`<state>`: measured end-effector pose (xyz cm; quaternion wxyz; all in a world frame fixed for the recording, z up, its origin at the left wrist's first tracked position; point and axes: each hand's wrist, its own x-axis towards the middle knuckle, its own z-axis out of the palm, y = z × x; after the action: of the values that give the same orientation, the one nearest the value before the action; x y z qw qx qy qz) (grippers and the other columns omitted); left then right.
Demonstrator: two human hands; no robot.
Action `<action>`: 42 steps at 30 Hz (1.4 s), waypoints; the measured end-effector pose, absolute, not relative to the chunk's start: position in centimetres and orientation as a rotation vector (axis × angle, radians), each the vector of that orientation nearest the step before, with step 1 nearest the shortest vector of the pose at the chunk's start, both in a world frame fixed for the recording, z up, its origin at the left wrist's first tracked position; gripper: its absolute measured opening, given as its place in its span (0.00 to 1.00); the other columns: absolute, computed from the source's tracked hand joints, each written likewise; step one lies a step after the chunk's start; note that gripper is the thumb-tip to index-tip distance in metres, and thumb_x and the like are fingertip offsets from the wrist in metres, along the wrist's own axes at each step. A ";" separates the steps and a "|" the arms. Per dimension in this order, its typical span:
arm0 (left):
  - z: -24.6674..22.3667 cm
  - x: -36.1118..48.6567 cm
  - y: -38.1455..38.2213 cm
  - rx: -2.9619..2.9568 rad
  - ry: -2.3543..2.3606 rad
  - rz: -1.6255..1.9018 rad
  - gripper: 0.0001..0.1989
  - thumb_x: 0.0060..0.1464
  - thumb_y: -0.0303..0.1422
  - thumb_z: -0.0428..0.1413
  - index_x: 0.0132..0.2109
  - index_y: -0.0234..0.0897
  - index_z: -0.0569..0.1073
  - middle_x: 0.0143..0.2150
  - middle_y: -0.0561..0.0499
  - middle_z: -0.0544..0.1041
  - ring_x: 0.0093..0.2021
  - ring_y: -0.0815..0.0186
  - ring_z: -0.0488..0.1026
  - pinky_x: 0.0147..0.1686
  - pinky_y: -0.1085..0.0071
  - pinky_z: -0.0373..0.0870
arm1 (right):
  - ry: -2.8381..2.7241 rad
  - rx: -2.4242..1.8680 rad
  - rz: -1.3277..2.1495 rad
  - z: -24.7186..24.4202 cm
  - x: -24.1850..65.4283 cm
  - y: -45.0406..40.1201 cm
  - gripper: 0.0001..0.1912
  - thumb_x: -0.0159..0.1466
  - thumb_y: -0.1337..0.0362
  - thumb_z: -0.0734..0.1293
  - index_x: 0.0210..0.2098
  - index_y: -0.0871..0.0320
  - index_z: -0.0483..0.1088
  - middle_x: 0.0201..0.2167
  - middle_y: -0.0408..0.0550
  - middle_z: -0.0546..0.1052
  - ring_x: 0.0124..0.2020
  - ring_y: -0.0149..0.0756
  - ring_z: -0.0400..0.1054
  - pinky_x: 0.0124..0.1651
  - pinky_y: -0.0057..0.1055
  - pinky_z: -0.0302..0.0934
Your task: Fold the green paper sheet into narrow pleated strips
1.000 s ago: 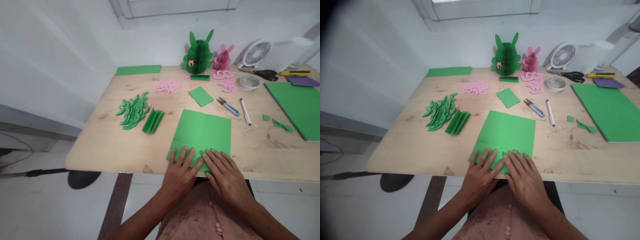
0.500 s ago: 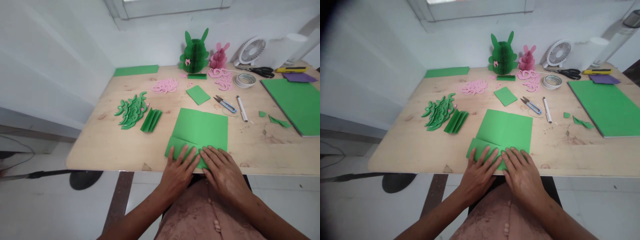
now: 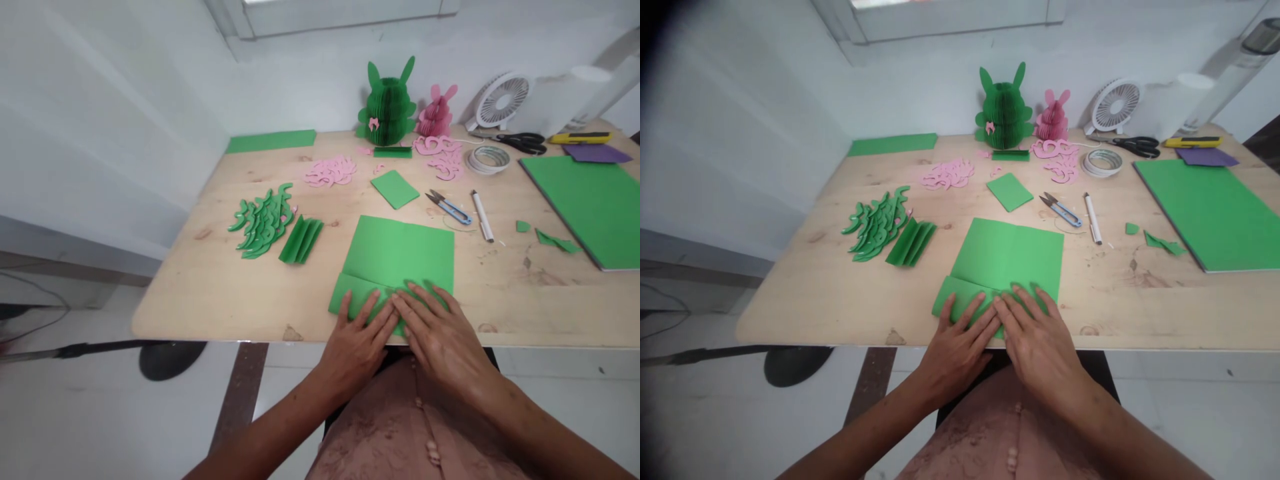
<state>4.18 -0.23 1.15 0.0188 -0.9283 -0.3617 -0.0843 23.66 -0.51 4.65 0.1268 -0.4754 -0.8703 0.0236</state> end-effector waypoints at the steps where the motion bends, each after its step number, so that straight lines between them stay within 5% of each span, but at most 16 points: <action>1: 1.1 4.2 -0.2 -2.885 -1.125 -0.266 0.24 0.61 0.37 0.47 0.63 0.38 0.59 0.68 0.49 0.57 0.69 0.55 0.43 0.64 0.41 0.29 | -2.558 -1.362 0.065 4.7 23.5 -0.4 0.23 0.64 0.70 0.57 0.58 0.63 0.63 0.55 0.54 0.72 0.60 0.47 0.59 0.61 0.51 0.49; 10: 0.8 4.0 -0.1 -2.893 -1.112 -0.265 0.23 0.60 0.38 0.49 0.61 0.38 0.63 0.64 0.46 0.64 0.69 0.54 0.45 0.64 0.41 0.37 | -2.713 -1.366 -0.040 4.6 22.3 -0.2 0.26 0.62 0.71 0.58 0.60 0.68 0.60 0.57 0.59 0.69 0.57 0.50 0.61 0.55 0.47 0.57; 42: 1.3 3.4 0.7 -2.956 -1.023 -0.273 0.19 0.64 0.34 0.44 0.61 0.40 0.63 0.68 0.49 0.57 0.68 0.53 0.48 0.63 0.40 0.41 | -2.569 -1.354 -0.044 2.8 22.5 -0.8 0.27 0.60 0.77 0.54 0.59 0.67 0.61 0.58 0.59 0.68 0.58 0.50 0.59 0.53 0.49 0.56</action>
<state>3.42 0.74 1.29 0.0010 -0.9415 -0.3257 -0.0870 22.49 -0.82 2.80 0.1185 -0.4631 -0.8782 -0.0152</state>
